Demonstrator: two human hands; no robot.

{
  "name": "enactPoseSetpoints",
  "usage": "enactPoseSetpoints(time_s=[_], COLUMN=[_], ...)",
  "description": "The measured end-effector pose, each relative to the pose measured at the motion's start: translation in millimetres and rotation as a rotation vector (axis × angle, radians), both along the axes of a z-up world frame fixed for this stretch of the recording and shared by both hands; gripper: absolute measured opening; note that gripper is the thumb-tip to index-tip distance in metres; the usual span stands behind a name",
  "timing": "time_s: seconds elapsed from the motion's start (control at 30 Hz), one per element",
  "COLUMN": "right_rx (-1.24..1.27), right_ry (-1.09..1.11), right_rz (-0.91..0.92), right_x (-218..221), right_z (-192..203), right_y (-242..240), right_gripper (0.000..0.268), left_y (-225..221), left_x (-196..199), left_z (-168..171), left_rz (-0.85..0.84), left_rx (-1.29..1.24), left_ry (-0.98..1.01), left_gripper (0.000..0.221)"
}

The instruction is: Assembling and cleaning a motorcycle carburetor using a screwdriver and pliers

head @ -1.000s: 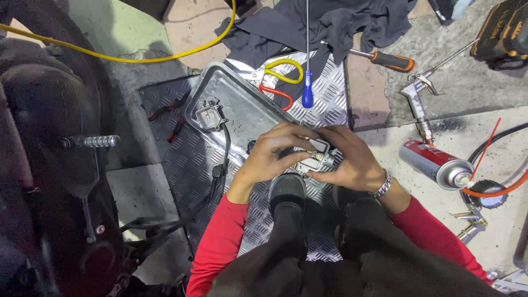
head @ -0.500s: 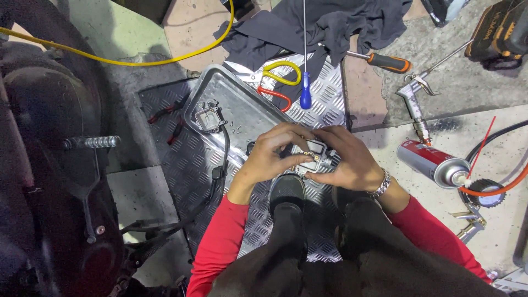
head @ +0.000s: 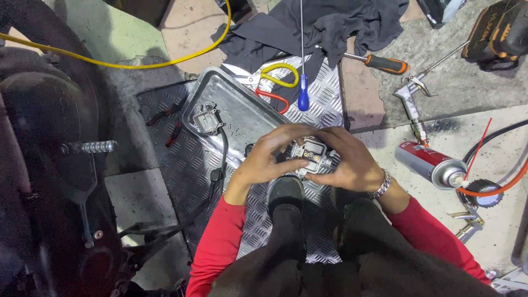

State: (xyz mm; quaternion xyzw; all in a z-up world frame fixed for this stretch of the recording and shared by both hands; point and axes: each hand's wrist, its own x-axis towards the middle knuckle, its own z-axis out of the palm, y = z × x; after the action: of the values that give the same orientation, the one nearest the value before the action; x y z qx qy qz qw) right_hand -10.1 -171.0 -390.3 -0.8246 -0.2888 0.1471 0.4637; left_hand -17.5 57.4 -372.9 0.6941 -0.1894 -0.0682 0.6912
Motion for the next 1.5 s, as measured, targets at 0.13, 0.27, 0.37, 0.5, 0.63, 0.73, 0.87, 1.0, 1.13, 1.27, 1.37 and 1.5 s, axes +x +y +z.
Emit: enactPoseSetpoints(time_s=[0.13, 0.27, 0.37, 0.5, 0.63, 0.73, 0.87, 1.0, 1.13, 1.27, 1.37, 1.5], right_rx=[-0.006, 0.006, 0.019, 0.036, 0.041, 0.043, 0.044, 0.043, 0.045, 0.026, 0.015, -0.008], right_ry=[-0.017, -0.026, -0.038, -0.020, -0.020, -0.008, -0.003, -0.010, 0.025, 0.056, 0.112, 0.156], right_rz=[0.005, 0.005, 0.011, -0.008, -0.006, 0.006, 0.005, 0.025, 0.037, 0.044, 0.029, 0.035], right_x=[-3.5, -2.9, -3.7, -3.7, -1.8, -1.0, 1.0, 2.3, 6.4, 11.3, 13.5, 12.9], right_z=[-8.1, -8.2, -10.2, -12.0, -9.4, -7.0, -7.7, -8.9, -14.7, -12.3, -8.9, -18.2], right_y=[-2.4, -3.7, -2.2, -0.4, 0.1, 4.0, 6.5, 10.8, 18.8, 34.2, 40.0, 41.4], right_gripper=[0.081, 0.079, 0.081, 0.082, 0.081, 0.081, 0.081, 0.081, 0.083, 0.083, 0.082, 0.084], left_y=[0.5, 2.5, -0.2, 2.0, 0.4, 0.4, 2.1, 3.1, 11.5, 46.8, 163.9, 240.5], left_x=[-1.1, -3.3, -3.9, -3.9, -7.2, -7.9, -7.4, -13.9, -20.7, -25.8, -43.5, -57.6], left_z=[-7.4, 0.1, -2.6, 2.4, -4.9, -11.3, -2.4, -12.1, -14.8, -19.1, -120.3, -128.4], left_rz=[0.036, -0.019, 0.040, 0.020, 0.046, 0.130, 0.108, 0.185, 0.241, 0.493, 0.949, 0.907], left_rx=[0.035, 0.028, 0.015, 0.040, 0.054, 0.043, 0.030, 0.036, 0.033, 0.190, 0.580, 1.247], left_ry=[-0.035, -0.017, 0.004, -0.083, -0.053, -0.040, -0.063, -0.048, -0.056, 0.062, 0.042, 0.368], left_gripper=[0.020, 0.028, 0.034, 0.011, 0.033, 0.020, 0.007, 0.022, 0.012, 0.020, 0.026, 0.055])
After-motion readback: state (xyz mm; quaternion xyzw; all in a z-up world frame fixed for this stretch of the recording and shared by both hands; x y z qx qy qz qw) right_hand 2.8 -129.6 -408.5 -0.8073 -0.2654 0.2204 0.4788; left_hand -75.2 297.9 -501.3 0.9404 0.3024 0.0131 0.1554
